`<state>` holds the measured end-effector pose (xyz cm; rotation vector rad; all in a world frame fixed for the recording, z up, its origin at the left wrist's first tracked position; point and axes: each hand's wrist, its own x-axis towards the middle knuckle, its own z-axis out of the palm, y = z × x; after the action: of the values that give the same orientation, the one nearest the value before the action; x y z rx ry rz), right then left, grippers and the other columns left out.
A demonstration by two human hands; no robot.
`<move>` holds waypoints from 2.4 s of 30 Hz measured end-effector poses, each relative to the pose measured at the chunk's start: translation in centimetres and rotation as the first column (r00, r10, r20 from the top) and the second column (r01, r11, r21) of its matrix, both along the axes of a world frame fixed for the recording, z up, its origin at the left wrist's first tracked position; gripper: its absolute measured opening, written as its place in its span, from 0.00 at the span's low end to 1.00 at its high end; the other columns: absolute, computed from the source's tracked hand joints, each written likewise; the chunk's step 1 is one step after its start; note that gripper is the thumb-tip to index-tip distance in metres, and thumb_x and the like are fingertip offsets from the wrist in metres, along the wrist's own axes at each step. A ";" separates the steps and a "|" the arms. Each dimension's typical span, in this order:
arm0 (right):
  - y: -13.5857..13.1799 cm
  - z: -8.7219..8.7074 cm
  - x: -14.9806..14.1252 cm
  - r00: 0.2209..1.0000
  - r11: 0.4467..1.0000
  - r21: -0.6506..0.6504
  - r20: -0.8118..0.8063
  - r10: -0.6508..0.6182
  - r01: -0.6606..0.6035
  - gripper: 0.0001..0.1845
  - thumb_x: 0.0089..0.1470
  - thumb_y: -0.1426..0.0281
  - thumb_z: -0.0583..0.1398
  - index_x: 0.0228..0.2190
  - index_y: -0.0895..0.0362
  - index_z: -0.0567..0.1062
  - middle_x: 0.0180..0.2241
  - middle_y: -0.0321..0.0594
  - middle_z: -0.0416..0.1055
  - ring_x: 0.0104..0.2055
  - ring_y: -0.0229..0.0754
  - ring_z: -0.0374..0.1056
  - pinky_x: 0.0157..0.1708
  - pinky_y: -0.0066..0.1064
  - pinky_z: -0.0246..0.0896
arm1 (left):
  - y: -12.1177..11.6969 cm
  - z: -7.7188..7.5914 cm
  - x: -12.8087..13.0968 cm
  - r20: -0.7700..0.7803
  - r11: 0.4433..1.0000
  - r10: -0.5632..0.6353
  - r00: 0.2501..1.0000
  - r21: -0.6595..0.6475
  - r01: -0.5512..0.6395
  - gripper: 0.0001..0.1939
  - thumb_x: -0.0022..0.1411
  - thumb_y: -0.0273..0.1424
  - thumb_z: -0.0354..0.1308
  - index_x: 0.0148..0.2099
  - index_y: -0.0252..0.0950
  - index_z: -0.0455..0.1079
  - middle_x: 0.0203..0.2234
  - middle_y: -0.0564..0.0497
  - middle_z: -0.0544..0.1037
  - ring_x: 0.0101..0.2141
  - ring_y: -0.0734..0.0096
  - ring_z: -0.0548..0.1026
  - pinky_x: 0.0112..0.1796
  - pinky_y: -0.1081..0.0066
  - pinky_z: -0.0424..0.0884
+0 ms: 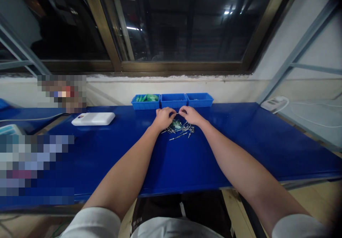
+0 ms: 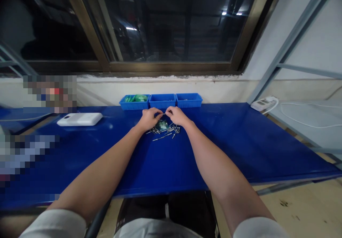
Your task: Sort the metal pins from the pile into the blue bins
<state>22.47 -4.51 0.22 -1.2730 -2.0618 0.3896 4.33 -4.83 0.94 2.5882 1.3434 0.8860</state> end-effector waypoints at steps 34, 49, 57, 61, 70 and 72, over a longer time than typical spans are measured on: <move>-0.7 0.6 0.1 0.801 0.990 -0.127 -0.597 -0.034 -0.053 0.13 0.40 0.65 0.62 0.31 0.58 0.78 0.31 0.40 0.76 0.36 0.43 0.70 0.41 0.36 0.62 | 0.0 0.2 -0.2 0.106 0.991 0.122 0.987 0.050 -0.127 0.15 0.63 0.37 0.45 0.46 0.38 0.68 0.43 0.47 0.74 0.47 0.63 0.69 0.48 0.62 0.59; 0.5 0.2 1.3 0.920 0.911 0.156 -0.159 -0.359 0.383 0.27 0.44 0.68 0.59 0.49 0.56 0.69 0.47 0.42 0.70 0.52 0.50 0.55 0.52 0.43 0.52 | 0.4 -1.1 -0.6 -0.160 0.958 0.214 0.964 -0.160 -0.239 0.31 0.60 0.52 0.40 0.54 0.36 0.63 0.52 0.41 0.68 0.53 0.52 0.63 0.51 0.53 0.56; 0.8 -0.4 0.9 0.930 0.922 0.175 0.065 -0.362 0.347 0.33 0.46 0.65 0.58 0.55 0.53 0.62 0.56 0.41 0.60 0.52 0.56 0.51 0.48 0.48 0.51 | 0.2 -1.2 -0.5 -0.195 0.955 0.221 0.956 -0.158 -0.253 0.35 0.60 0.52 0.38 0.58 0.32 0.57 0.53 0.37 0.66 0.54 0.50 0.62 0.50 0.53 0.55; 0.8 -0.7 0.8 0.923 0.923 0.195 0.134 -0.361 0.333 0.33 0.48 0.63 0.57 0.57 0.51 0.60 0.59 0.40 0.55 0.52 0.57 0.50 0.48 0.50 0.50 | 0.4 -1.4 -0.4 -0.196 0.956 0.222 0.955 -0.151 -0.253 0.34 0.60 0.53 0.39 0.58 0.33 0.57 0.53 0.37 0.65 0.54 0.50 0.62 0.51 0.53 0.55; 1.0 -0.6 0.8 0.923 0.929 0.176 0.157 -0.353 0.325 0.33 0.49 0.61 0.55 0.57 0.54 0.59 0.59 0.41 0.54 0.53 0.57 0.49 0.49 0.49 0.49 | 0.4 -1.4 -0.5 -0.192 0.964 0.193 0.962 -0.148 -0.223 0.33 0.60 0.53 0.39 0.57 0.35 0.59 0.53 0.38 0.66 0.53 0.49 0.62 0.50 0.53 0.55; 1.1 -0.5 1.1 0.917 0.917 0.194 0.133 -0.375 0.347 0.32 0.50 0.62 0.55 0.57 0.54 0.59 0.59 0.42 0.54 0.53 0.56 0.49 0.49 0.48 0.50 | 0.3 -1.4 -0.5 -0.194 0.963 0.194 0.962 -0.149 -0.224 0.33 0.60 0.53 0.39 0.56 0.36 0.60 0.53 0.38 0.66 0.53 0.50 0.62 0.50 0.52 0.55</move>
<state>23.53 -3.45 -0.32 -1.5883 -1.8879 -0.0621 3.80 -4.49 -0.44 2.4759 1.6865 0.5430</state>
